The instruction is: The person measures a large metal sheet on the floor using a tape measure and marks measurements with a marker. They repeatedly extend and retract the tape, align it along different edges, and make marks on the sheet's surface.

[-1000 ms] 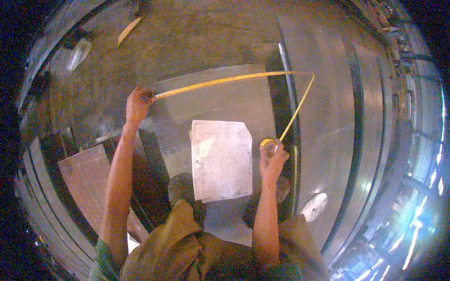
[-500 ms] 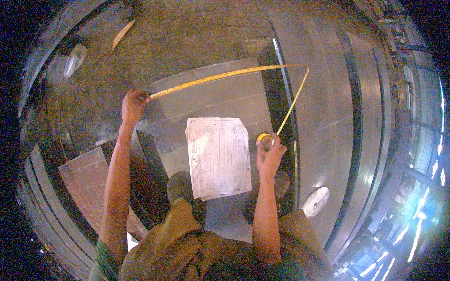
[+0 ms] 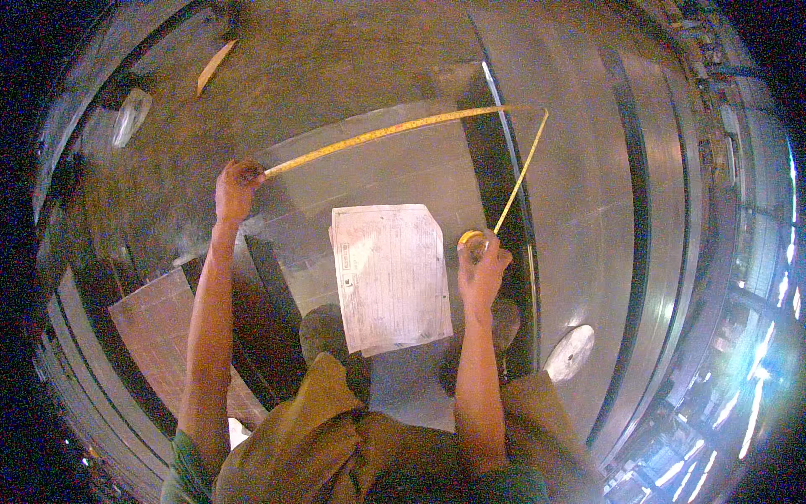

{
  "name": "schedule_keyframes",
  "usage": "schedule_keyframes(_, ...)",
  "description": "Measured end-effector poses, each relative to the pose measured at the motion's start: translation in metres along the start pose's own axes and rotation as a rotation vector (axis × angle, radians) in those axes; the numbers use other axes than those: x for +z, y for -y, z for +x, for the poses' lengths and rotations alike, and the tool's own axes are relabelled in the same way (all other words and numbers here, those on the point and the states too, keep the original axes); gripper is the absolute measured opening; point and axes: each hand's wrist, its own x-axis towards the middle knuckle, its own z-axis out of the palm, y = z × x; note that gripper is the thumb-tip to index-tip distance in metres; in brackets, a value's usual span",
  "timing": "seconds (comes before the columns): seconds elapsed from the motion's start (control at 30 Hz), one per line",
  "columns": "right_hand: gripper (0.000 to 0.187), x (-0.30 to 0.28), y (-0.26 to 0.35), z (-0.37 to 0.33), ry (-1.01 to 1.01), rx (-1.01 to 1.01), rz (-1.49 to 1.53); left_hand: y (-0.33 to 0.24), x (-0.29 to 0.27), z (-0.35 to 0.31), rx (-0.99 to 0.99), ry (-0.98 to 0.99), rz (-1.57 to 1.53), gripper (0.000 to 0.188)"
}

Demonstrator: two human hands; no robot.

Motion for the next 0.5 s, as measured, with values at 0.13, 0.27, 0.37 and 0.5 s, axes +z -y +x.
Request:
schedule_keyframes(0.13,0.058,0.001,-0.002,0.0,-0.02,-0.054,0.001,0.002,0.001,0.001,0.031,-0.007,0.015,0.018)
schedule_keyframes(0.27,0.057,-0.001,-0.003,0.001,0.018,-0.053,-0.049,0.003,0.003,0.001,0.01,-0.003,-0.015,0.018)
schedule_keyframes(0.37,0.057,0.002,-0.004,-0.002,-0.007,-0.037,-0.004,0.008,0.005,0.002,0.008,-0.006,-0.049,0.017)
schedule_keyframes(0.5,0.057,0.007,-0.011,-0.002,-0.039,-0.047,-0.022,-0.001,0.004,0.001,0.015,-0.008,0.047,0.018)
